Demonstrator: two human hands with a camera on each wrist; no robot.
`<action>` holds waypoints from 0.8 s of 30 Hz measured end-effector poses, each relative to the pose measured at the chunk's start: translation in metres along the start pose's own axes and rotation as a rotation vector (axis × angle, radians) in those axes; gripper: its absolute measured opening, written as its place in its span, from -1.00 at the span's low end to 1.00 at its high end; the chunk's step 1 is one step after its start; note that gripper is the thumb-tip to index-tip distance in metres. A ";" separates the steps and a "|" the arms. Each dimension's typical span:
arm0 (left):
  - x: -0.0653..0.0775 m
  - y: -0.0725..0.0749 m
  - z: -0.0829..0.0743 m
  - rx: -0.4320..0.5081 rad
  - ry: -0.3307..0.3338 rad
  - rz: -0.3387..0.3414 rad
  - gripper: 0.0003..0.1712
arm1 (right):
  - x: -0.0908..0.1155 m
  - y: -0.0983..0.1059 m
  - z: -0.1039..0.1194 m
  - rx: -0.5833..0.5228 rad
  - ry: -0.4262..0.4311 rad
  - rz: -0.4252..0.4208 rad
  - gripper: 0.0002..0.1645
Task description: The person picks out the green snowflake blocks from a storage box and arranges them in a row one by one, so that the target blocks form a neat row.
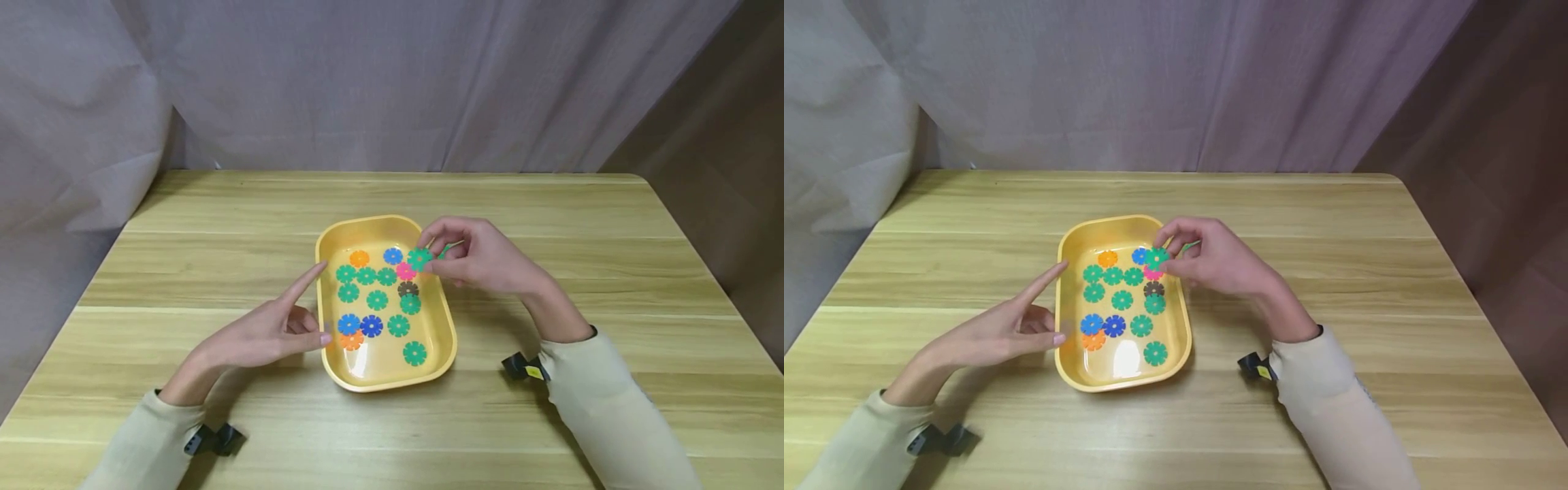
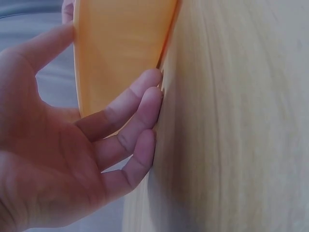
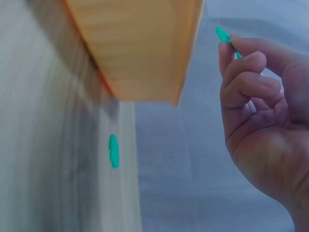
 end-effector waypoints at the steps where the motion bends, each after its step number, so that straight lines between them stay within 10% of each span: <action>1: 0.000 0.000 0.000 0.000 0.000 -0.002 0.26 | -0.001 0.002 -0.002 0.001 -0.010 -0.009 -0.65; 24: -0.002 0.000 -0.002 0.051 -0.013 -0.029 0.09 | -0.004 0.045 -0.049 -0.062 -0.172 -0.199 -0.62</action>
Point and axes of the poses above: each hand's wrist, its own x-axis away from the middle knuckle, its own y-axis out of the back of the hand, z = x × y, the point moved 3 cm from there along -x, towards the middle knuckle, and after that the axes turned 3 degrees about z, right-handed, at the moved point
